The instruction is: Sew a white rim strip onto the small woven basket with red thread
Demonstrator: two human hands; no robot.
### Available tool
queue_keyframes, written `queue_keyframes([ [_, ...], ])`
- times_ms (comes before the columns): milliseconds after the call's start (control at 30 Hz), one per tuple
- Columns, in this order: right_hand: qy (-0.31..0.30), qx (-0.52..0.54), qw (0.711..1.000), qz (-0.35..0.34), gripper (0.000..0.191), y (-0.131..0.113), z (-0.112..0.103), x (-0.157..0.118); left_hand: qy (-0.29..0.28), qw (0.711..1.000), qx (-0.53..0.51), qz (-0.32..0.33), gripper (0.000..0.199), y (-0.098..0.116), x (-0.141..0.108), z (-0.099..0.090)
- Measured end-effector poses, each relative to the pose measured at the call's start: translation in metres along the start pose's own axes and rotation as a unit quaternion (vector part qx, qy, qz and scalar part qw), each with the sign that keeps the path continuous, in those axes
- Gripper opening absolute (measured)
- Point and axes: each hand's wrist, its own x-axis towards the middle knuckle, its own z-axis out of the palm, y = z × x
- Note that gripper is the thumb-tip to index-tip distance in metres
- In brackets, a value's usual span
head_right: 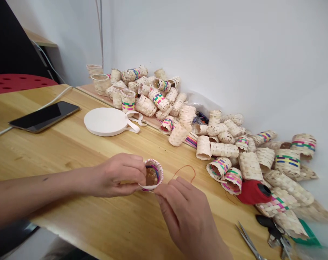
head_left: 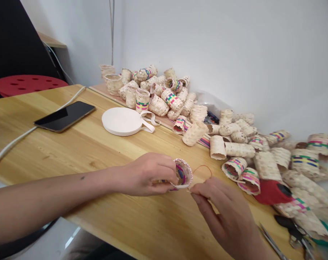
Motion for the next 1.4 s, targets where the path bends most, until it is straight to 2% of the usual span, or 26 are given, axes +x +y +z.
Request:
queue_keyframes([
  [100, 0.027, -0.034, 0.999, 0.020, 0.012, 0.004, 0.007, -0.007, -0.005, 1.000, -0.006, 0.000, 0.012, -0.002, 0.000, 0.000],
  [200, 0.086, -0.065, 0.992, 0.067, 0.019, 0.007, 0.008, -0.013, -0.015, 1.000, -0.002, -0.002, 0.011, -0.003, -0.001, -0.001],
  [267, 0.100, -0.067, 0.990, 0.067, 0.016, 0.008, 0.007, -0.014, -0.016, 1.000, -0.002, -0.005, 0.011, -0.003, -0.001, -0.002],
  [500, 0.025, -0.035, 0.999, 0.005, 0.021, 0.010, 0.007, -0.003, -0.034, 0.999, -0.014, 0.000, 0.011, -0.002, 0.000, -0.005],
  [700, -0.057, -0.027, 0.998, 0.021, 0.023, 0.012, 0.010, 0.006, -0.042, 0.999, -0.011, 0.006, 0.013, -0.003, -0.001, -0.006],
  [933, -0.069, -0.029, 0.996, 0.042, 0.022, 0.007, 0.009, 0.009, -0.013, 0.999, -0.042, -0.001, 0.008, -0.002, 0.000, -0.003],
  [1067, -0.083, -0.027, 0.995, 0.057, 0.021, 0.008, 0.009, 0.011, 0.008, 1.000, -0.010, -0.023, 0.012, -0.003, -0.003, -0.001],
  [1133, -0.086, -0.024, 0.994, 0.061, 0.020, 0.009, 0.009, 0.011, 0.007, 1.000, 0.004, -0.023, 0.017, -0.004, -0.005, 0.000],
  [1267, -0.087, -0.015, 0.994, 0.063, 0.020, 0.009, 0.010, 0.010, -0.008, 1.000, -0.001, 0.001, 0.014, -0.005, -0.004, 0.001],
  [1400, -0.081, -0.007, 0.995, 0.067, 0.019, 0.009, 0.009, 0.008, -0.008, 1.000, -0.028, -0.010, 0.013, -0.004, -0.001, -0.001],
])
